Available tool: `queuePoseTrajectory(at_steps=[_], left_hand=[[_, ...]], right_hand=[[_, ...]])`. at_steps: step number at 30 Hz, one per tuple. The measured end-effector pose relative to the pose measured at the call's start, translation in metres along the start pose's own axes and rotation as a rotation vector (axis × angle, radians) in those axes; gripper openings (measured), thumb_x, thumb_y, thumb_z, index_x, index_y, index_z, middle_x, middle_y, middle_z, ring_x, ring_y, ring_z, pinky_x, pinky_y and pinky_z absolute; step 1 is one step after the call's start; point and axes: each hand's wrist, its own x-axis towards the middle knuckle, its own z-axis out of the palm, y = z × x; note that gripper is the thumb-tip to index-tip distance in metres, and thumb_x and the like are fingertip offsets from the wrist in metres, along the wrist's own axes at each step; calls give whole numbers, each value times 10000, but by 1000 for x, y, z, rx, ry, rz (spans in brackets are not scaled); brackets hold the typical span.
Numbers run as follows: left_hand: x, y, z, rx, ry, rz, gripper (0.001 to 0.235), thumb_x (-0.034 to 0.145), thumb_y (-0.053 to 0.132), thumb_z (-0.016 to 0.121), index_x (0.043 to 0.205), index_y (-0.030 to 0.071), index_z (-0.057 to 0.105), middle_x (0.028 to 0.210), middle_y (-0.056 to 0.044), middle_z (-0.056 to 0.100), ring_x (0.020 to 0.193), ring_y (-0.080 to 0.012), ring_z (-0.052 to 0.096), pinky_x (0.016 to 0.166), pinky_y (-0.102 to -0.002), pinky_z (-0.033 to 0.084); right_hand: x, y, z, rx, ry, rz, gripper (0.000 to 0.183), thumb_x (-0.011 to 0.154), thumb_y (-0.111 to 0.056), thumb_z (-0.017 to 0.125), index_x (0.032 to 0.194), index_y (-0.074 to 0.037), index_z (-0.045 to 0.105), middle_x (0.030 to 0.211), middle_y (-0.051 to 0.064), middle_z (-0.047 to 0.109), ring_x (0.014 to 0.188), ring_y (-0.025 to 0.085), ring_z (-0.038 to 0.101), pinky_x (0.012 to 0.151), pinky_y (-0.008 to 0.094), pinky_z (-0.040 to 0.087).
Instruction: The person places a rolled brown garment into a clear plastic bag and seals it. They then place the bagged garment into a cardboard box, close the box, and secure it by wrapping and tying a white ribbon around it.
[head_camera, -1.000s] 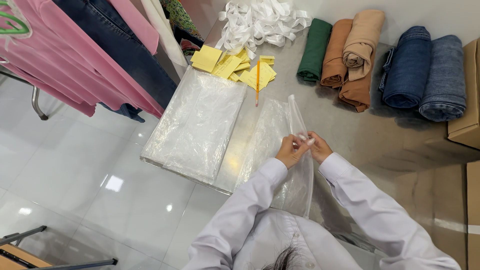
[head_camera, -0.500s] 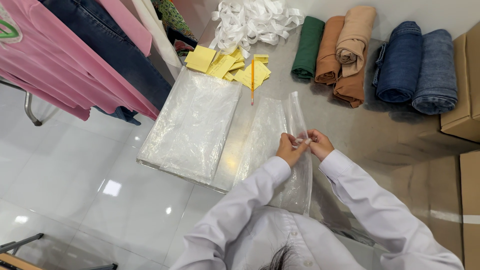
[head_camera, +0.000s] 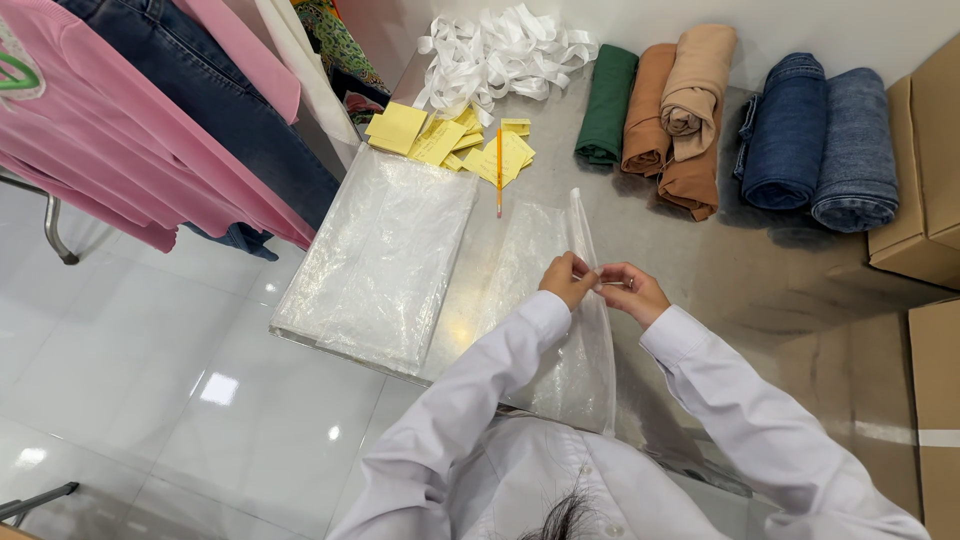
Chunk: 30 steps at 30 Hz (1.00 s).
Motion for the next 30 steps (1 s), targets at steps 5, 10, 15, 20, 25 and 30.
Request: queuePoseTrajectory(at_steps=[5,10,15,20,25,30], left_hand=[[19,-27,7,-98,-59,67,171,975,271,676,1037,122,620,1051,-76,648,949,-219,733,864,-349,570],[24,-21,4,-86,-53,128,149,964,235,682,1004,100,631,1014,-93,661,897,-223,741,831,-351,581],[27,-2,-6,-161,72,87,134,934,188,623,988,70,591,990,-137,671,842,-252,737,781,-382,590],[40,3,-16,-249,140,56,157,955,225,597,996,78,561,886,-115,677,733,-230,720,710,-357,579],[58,-1,-6,-299,106,45,140,960,221,614,988,93,564,914,-112,689,750,-209,727,683,-330,587],[74,-13,15,-235,86,81,163,966,197,653,970,47,588,930,-161,682,784,-249,731,673,-347,600]], right_hand=[[6,5,-8,84,21,54,427,785,-46,823,1187,-75,683,1032,58,677,943,143,670,838,330,588],[20,11,-16,98,79,55,378,766,-20,821,1119,-82,697,960,42,684,874,147,683,779,338,607],[45,17,-39,60,216,-32,340,759,22,770,1074,-78,687,893,47,661,807,148,674,712,331,621],[71,31,-67,109,241,15,343,789,-22,778,1111,-95,685,937,44,653,877,179,689,764,372,608],[105,6,-90,182,277,21,355,890,-145,770,1214,-110,626,1080,63,673,1004,197,687,816,371,573],[186,-24,-149,190,574,-206,376,879,-275,857,1165,-162,641,1064,59,690,951,157,717,784,273,607]])
